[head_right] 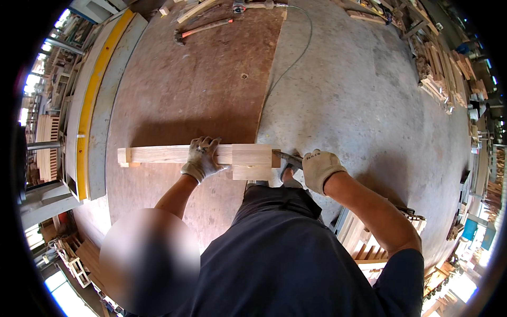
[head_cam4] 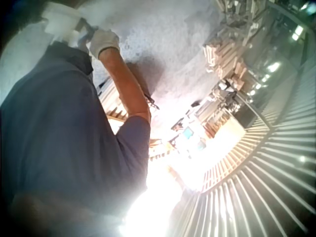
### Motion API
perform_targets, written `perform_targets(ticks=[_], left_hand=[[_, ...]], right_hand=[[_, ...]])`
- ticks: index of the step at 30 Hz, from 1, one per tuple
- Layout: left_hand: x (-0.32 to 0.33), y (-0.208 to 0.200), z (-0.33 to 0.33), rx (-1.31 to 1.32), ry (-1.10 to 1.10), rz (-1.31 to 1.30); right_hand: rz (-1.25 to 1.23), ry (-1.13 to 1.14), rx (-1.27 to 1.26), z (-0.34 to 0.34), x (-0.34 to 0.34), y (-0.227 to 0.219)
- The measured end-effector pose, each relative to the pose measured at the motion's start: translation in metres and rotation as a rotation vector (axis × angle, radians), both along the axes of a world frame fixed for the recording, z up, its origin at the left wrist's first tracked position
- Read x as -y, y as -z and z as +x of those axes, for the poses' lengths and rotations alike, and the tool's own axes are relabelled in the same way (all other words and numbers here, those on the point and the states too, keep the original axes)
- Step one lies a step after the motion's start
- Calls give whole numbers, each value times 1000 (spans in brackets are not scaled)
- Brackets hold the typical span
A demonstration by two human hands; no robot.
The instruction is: The person picks up wooden planks and places them on a stack. They then move to a workbench, pick up a pre-cut wooden frame, and use a pneumatic nail gun to drive nails into the joints. The person repeats this process with another frame and stacks the finished pieces on a pallet.
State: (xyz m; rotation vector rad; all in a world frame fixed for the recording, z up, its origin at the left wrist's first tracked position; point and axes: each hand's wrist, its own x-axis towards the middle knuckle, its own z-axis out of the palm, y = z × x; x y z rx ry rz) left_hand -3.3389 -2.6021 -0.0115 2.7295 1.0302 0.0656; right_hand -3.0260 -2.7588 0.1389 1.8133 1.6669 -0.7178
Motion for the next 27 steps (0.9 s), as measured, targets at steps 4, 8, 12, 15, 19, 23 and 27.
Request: perform_targets(ticks=[4,8,12,15,19,23,27], left_hand=[[-1,3,2,4,-1,-3],[-1,2,2,38,0,27],[0,3,0,72,1,53],[-1,7,0,79,12,55],[1,7,0,80,13,52],[-5,3,4,90,19,58],[-4,4,4,78,22,36]], right_hand=[[-54,-103,79,5,-5,13],[-44,26,-23,12,-6,14],[-59,229,-148,19,1,21],[-33,337,-289,28,17,43],[-12,513,-455,30,33,63],[-76,875,-856,31,62,103],[19,1158,-1122,20,91,130]])
